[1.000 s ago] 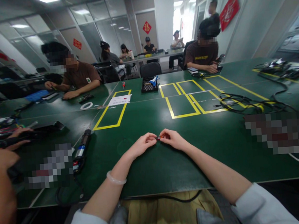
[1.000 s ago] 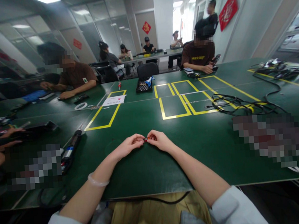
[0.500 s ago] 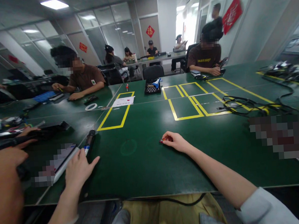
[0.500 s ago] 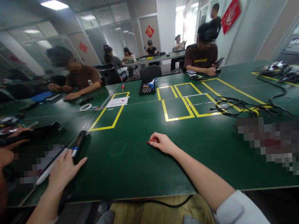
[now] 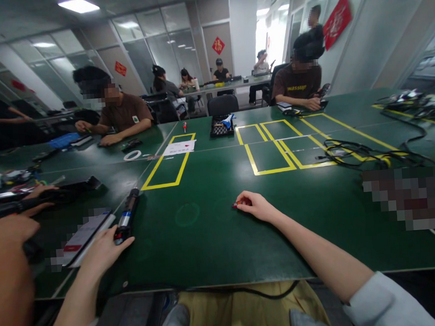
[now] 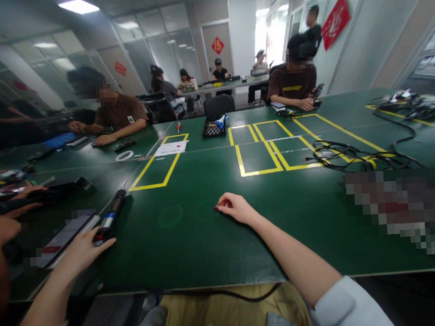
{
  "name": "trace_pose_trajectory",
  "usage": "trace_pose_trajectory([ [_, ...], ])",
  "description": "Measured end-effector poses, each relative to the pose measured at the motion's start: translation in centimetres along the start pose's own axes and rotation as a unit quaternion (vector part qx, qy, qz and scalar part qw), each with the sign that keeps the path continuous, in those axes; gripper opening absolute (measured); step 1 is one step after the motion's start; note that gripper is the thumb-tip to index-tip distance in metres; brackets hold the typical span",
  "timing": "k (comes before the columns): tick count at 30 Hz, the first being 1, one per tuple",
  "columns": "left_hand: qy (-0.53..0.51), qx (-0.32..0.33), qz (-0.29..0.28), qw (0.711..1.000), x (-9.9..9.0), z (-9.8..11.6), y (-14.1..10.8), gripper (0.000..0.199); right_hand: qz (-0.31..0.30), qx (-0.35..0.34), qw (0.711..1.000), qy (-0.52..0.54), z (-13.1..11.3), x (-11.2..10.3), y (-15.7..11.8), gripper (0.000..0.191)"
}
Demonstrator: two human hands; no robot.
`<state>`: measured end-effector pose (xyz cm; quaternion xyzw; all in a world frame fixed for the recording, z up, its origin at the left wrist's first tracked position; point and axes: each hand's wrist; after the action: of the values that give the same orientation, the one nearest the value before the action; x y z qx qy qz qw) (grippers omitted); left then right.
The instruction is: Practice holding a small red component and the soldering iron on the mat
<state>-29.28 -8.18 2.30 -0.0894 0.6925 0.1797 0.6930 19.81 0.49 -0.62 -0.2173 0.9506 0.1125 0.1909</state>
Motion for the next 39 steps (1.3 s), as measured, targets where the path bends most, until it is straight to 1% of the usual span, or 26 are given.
trace_pose_trajectory([
  [2, 0.017, 0.021, -0.019, 0.999, 0.4, 0.0, 0.1, 0.057, 0.002, 0.000, 1.000, -0.005, 0.0, 0.0, 0.0, 0.018],
  [5, 0.036, 0.031, -0.026, 0.999, 0.3, 0.7, 0.0, 0.069, 0.003, 0.000, 1.000, -0.009, 0.0, 0.0, 0.1, 0.018],
  [7, 0.030, 0.040, -0.034, 0.998, -0.2, 1.7, -0.2, 0.075, 0.001, 0.002, 1.000, -0.007, -0.1, 0.0, 0.1, 0.018],
  [10, 0.013, 0.043, -0.051, 0.998, -1.0, 4.0, -0.8, 0.075, -0.001, 0.003, 1.000, -0.004, -0.2, 0.1, 0.1, 0.018],
  [12, 0.008, 0.050, -0.062, 0.997, -1.4, 5.9, -1.2, 0.073, 0.000, 0.003, 1.000, -0.005, -0.2, 0.1, 0.1, 0.018],
  [15, 0.005, 0.078, -0.066, 0.995, -1.5, 9.4, -1.8, 0.069, 0.005, 0.006, 1.000, -0.011, -0.1, 0.1, 0.1, 0.017],
  [22, -0.023, 0.179, -0.052, 0.982, -1.4, 18.8, -3.3, 0.060, 0.015, -0.001, 1.000, 0.002, 0.2, 0.1, 0.3, 0.018],
  [24, -0.039, 0.212, -0.049, 0.975, -1.5, 21.4, -3.8, 0.062, 0.019, -0.014, 1.000, 0.009, 0.2, 0.0, 0.3, 0.020],
  [26, -0.057, 0.242, -0.042, 0.968, -1.5, 23.9, -4.3, 0.067, 0.024, -0.030, 0.999, 0.004, 0.1, 0.0, 0.2, 0.017],
  [30, -0.092, 0.289, -0.044, 0.952, -1.3, 27.9, -5.3, 0.072, 0.035, -0.047, 0.998, -0.015, 0.0, -0.1, 0.2, 0.009],
  [32, -0.112, 0.306, -0.049, 0.944, -1.1, 29.3, -5.6, 0.073, 0.041, -0.050, 0.998, -0.022, -0.1, -0.1, 0.3, 0.008],
  [34, -0.126, 0.320, -0.049, 0.938, -0.8, 30.3, -5.9, 0.073, 0.050, -0.053, 0.997, -0.031, -0.1, -0.2, 0.3, 0.009],
  [36, -0.129, 0.329, -0.044, 0.934, -0.7, 30.8, -6.1, 0.073, 0.053, -0.059, 0.996, -0.037, -0.1, -0.3, 0.3, 0.010],
  [39, -0.121, 0.334, -0.038, 0.934, -0.7, 31.0, -6.2, 0.072, 0.037, -0.070, 0.996, -0.040, 0.0, -0.3, 0.2, 0.010],
])
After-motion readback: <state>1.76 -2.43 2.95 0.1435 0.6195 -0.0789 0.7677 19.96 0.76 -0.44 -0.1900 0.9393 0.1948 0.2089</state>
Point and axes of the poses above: each hand's wrist, its own y-axis towards the middle knuckle, its own x-axis out of the palm, z = x × y, and after that the axes turned 4 degrees about x, right-handed
